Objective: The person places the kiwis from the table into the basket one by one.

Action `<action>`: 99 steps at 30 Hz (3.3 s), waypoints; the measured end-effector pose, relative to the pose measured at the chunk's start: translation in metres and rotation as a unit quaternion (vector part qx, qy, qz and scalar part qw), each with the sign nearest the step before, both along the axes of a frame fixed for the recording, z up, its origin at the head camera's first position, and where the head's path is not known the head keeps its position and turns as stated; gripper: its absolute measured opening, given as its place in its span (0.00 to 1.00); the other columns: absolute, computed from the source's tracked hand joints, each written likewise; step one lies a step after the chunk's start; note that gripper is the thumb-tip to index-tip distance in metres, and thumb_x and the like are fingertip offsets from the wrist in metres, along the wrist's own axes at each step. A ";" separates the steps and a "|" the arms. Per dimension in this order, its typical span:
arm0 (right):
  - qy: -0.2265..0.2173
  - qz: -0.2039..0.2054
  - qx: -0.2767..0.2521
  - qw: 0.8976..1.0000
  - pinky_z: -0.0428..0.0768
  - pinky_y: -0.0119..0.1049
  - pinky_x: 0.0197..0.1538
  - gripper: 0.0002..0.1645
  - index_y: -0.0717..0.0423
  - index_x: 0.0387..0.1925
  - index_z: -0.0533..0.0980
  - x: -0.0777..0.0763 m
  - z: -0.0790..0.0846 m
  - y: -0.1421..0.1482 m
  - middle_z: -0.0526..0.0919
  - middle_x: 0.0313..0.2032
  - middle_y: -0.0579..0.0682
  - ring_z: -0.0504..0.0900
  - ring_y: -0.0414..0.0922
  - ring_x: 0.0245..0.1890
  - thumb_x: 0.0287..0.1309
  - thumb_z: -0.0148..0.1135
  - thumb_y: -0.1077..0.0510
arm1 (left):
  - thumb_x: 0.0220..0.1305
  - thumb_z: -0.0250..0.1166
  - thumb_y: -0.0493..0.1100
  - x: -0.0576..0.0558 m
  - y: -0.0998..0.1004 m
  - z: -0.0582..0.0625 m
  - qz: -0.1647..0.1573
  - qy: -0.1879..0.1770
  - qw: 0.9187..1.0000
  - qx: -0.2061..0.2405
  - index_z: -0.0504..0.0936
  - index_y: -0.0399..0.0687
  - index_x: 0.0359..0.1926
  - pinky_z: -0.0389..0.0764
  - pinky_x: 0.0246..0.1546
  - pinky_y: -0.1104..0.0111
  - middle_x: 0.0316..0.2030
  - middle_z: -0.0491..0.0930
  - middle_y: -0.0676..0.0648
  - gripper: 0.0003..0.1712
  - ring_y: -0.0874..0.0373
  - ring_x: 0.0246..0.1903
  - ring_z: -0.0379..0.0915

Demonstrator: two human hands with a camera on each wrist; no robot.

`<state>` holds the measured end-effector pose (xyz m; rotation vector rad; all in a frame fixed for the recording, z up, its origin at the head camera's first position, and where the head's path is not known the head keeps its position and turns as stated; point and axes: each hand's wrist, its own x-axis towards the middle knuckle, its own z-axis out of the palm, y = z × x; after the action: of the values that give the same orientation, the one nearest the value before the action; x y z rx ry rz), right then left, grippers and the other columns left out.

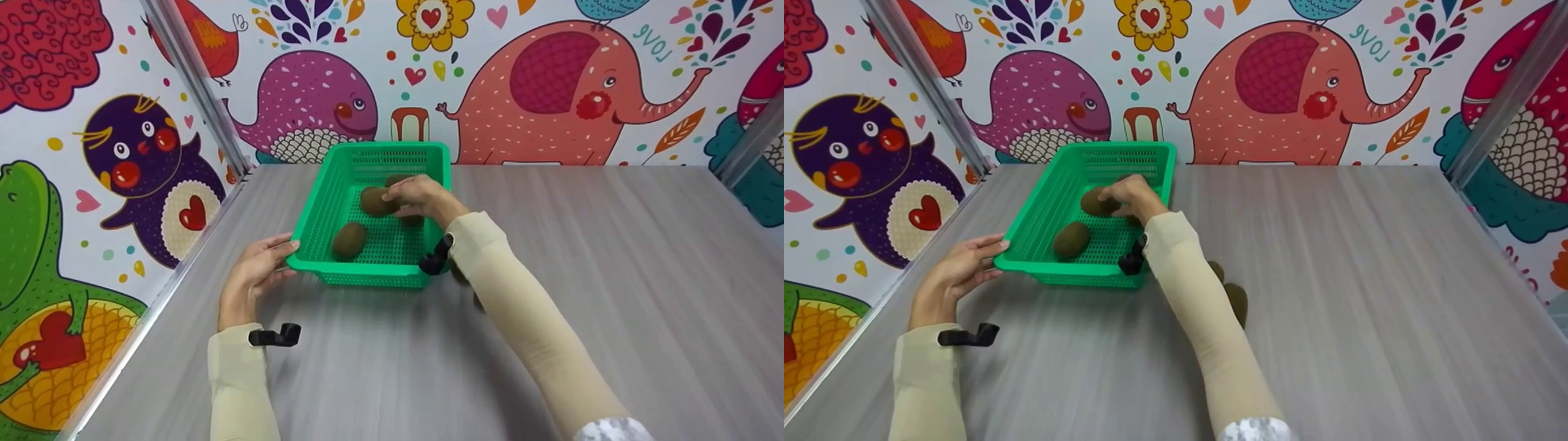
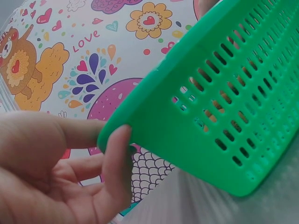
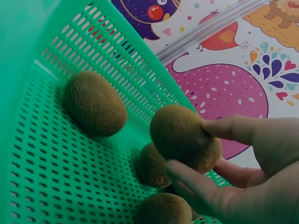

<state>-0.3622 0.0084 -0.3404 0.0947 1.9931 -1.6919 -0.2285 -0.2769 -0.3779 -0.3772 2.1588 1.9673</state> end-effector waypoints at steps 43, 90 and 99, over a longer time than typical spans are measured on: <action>0.019 0.073 -0.007 0.997 0.75 0.44 0.68 0.26 0.59 0.66 0.71 0.014 0.018 0.000 0.69 0.70 0.58 0.70 0.53 0.70 0.70 0.59 0.55 | 0.74 0.58 0.42 0.001 -0.001 0.001 0.001 0.001 1.000 0.004 0.58 0.38 0.76 0.83 0.34 0.76 0.36 0.80 0.58 0.35 0.69 0.32 0.78; 0.218 0.078 0.009 0.973 0.82 0.38 0.59 0.32 0.53 0.62 0.75 0.097 0.007 0.154 0.79 0.62 0.52 0.80 0.46 0.60 0.61 0.70 0.45 | 0.74 0.60 0.44 -0.002 -0.001 0.001 -0.002 -0.005 1.000 0.004 0.57 0.40 0.77 0.82 0.34 0.77 0.37 0.80 0.59 0.37 0.69 0.31 0.78; 0.262 0.102 -0.016 0.959 0.83 0.34 0.56 0.27 0.61 0.62 0.74 0.108 -0.019 0.190 0.82 0.57 0.50 0.83 0.42 0.55 0.66 0.65 0.55 | 0.74 0.59 0.45 0.000 -0.001 0.001 -0.010 0.005 1.000 0.005 0.55 0.39 0.77 0.82 0.34 0.76 0.38 0.80 0.59 0.38 0.69 0.31 0.78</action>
<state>-0.2537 0.1982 -0.3597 -0.6117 2.2422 -1.7359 -0.2289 -0.2779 -0.3773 -0.3429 2.1498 1.9719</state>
